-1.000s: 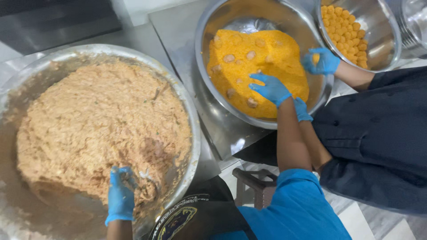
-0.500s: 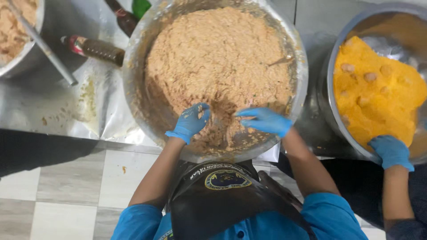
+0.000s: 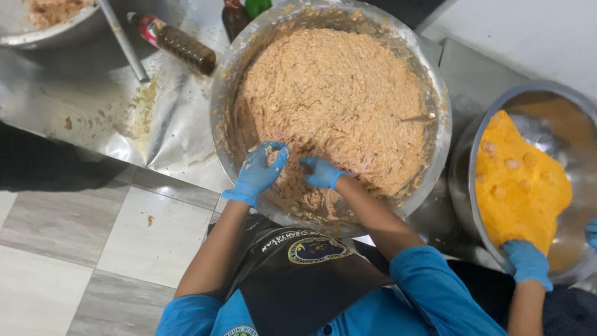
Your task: The person scoops portions of minced meat mixture from a large metal bowl and rolls and shapes them into round balls by hand, passing each finished ball toward a bowl of orange batter where a coworker coats it. The person repeats this shaping cycle continuously across the clip.
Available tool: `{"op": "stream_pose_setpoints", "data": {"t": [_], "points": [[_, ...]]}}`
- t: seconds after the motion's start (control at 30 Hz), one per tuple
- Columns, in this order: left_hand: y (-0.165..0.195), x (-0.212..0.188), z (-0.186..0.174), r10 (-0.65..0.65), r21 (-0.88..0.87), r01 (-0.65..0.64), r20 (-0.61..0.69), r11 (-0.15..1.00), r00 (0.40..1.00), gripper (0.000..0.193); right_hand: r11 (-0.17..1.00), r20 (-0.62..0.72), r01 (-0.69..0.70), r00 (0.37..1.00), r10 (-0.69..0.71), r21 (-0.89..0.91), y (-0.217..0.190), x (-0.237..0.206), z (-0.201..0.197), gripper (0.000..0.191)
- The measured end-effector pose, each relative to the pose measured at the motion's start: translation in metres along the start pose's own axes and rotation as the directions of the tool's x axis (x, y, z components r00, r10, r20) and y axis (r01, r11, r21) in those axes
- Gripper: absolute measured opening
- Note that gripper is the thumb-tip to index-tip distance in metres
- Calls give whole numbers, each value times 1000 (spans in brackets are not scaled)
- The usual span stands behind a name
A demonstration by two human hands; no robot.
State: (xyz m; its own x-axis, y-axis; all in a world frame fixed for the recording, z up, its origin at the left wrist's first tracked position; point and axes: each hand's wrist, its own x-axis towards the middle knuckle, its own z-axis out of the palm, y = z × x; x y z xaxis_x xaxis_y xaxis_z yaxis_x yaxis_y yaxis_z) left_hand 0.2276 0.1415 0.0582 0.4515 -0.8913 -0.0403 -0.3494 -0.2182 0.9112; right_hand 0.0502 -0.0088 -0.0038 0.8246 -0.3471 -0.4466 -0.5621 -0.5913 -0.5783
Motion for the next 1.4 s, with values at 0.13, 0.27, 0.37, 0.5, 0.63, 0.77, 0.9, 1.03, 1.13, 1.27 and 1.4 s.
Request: {"op": "stream_pose_setpoints", "data": {"t": [0.13, 0.27, 0.37, 0.5, 0.63, 0.77, 0.9, 1.03, 1.13, 1.27, 1.4], "points": [[0, -3, -5, 4, -48, -6, -46, 999, 999, 31, 991, 156, -28, 987, 49, -133, -17, 2, 13, 76], [0, -4, -2, -37, -73, 37, -1, 997, 999, 31, 994, 289, -53, 954, 80, -101, -19, -5, 20, 89], [2, -3, 2, -19, -83, 19, -1, 996, 1000, 31, 992, 401, 1, 915, 49, -122, -12, -11, 24, 91], [6, -4, 5, 3, -81, -1, 31, 997, 1000, 31, 967, 398, 189, 911, -106, -173, 1, -19, 29, 92], [1, -8, 10, 5, -90, 1, 72, 996, 997, 32, 991, 536, -70, 844, 0, 111, 14, -34, 26, 75], [-18, -8, 28, -136, -251, 184, 195, 950, 971, 39, 798, 623, -425, 778, 81, 427, 33, -55, 9, 57], [-34, -6, 65, -230, -483, 338, 269, 808, 935, 53, 781, 333, -205, 943, -4, 590, 42, -75, -10, 49], [-32, -5, 104, -471, -613, 747, 596, 256, 650, 70, 745, 118, -138, 990, 79, 653, 13, -98, -25, 61], [-28, -6, 119, -128, -633, 750, 774, -192, 620, 59, 864, 141, -167, 984, 113, 474, -28, -114, -31, 72], [-34, -9, 122, 95, -680, 677, 683, -281, 725, 48, 831, 12, -4, 1000, -4, 557, -55, -139, -39, 60], [-46, -5, 127, 37, -649, 715, 734, -260, 679, 40, 730, -222, 63, 967, 124, 681, -36, -152, -48, 51]]}}
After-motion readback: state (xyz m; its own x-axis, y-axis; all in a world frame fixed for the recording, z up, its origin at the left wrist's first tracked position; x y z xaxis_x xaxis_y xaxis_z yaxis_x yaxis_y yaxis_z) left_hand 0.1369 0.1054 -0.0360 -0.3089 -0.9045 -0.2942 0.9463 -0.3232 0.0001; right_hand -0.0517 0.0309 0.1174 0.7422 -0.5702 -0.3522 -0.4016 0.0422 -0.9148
